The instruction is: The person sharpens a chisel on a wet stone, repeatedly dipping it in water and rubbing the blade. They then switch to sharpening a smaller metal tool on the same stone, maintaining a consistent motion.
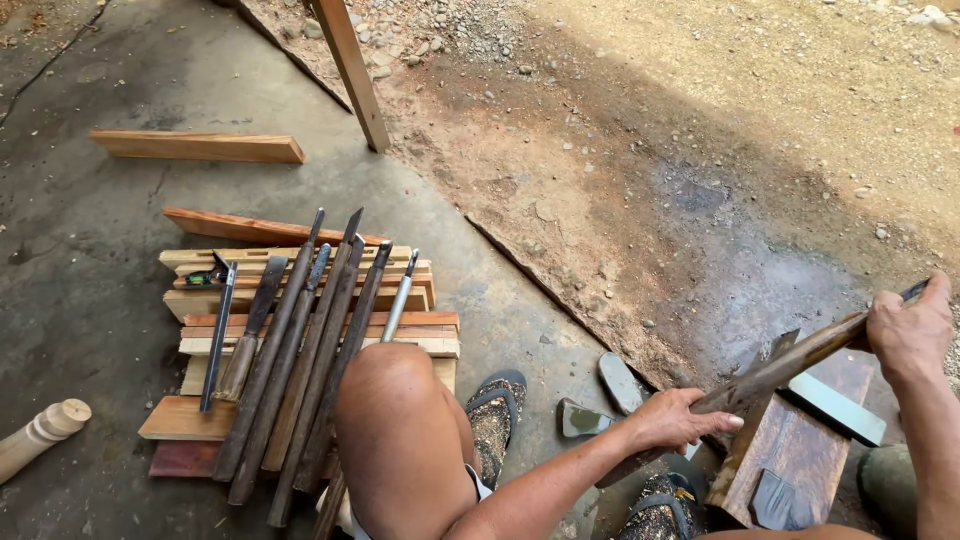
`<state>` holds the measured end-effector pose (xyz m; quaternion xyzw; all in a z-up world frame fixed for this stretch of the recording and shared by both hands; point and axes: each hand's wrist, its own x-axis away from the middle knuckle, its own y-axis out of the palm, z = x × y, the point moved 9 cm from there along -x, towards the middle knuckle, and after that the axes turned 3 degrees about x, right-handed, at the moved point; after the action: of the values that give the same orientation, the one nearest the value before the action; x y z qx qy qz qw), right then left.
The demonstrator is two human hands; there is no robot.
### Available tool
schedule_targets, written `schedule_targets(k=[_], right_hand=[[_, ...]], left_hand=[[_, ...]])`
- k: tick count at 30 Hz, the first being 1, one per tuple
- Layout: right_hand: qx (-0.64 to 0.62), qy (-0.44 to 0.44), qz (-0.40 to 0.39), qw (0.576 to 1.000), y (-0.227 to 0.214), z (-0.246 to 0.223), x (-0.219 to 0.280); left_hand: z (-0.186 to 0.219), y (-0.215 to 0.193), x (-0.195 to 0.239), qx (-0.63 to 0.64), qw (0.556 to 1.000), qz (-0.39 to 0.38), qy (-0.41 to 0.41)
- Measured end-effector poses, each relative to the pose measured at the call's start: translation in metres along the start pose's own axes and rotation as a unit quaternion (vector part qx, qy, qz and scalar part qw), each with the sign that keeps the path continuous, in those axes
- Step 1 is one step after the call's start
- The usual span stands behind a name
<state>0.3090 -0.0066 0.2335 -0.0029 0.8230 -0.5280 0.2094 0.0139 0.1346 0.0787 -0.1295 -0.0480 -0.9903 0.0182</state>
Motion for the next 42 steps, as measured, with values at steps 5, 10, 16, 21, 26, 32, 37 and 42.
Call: schedule_targets(k=[5, 10, 16, 21, 26, 32, 37, 42], right_hand=[[-0.170, 0.158, -0.072, 0.970, -0.035, -0.047, 0.033], [-0.480, 0.223, -0.125, 0.839, 0.045, 0.054, -0.005], [-0.536, 0.276, -0.076, 0.794, 0.114, 0.160, -0.049], [-0.529, 0.284, -0.018, 0.800, 0.113, 0.179, -0.052], [-0.548, 0.304, -0.015, 0.779, 0.125, 0.205, -0.060], [-0.587, 0.265, -0.036, 0.764, 0.146, 0.258, -0.075], [-0.664, 0.290, -0.081, 0.685, 0.168, 0.292, -0.079], [-0.573, 0.267, -0.085, 0.770, 0.116, 0.225, -0.045]], left_hand=[[0.010, -0.007, 0.007, -0.011, 1.000, -0.010, -0.010], [0.005, -0.003, 0.009, 0.060, 0.996, -0.053, -0.035], [0.010, -0.003, 0.013, 0.063, 0.997, -0.049, -0.018], [0.017, -0.010, 0.020, -0.010, 0.999, -0.023, 0.023], [0.017, -0.018, 0.021, -0.071, 0.996, 0.008, 0.043], [0.003, -0.015, 0.007, -0.182, 0.975, 0.033, 0.121], [0.002, -0.015, 0.008, -0.193, 0.974, 0.026, 0.114], [0.003, -0.023, 0.012, -0.201, 0.974, 0.046, 0.089]])
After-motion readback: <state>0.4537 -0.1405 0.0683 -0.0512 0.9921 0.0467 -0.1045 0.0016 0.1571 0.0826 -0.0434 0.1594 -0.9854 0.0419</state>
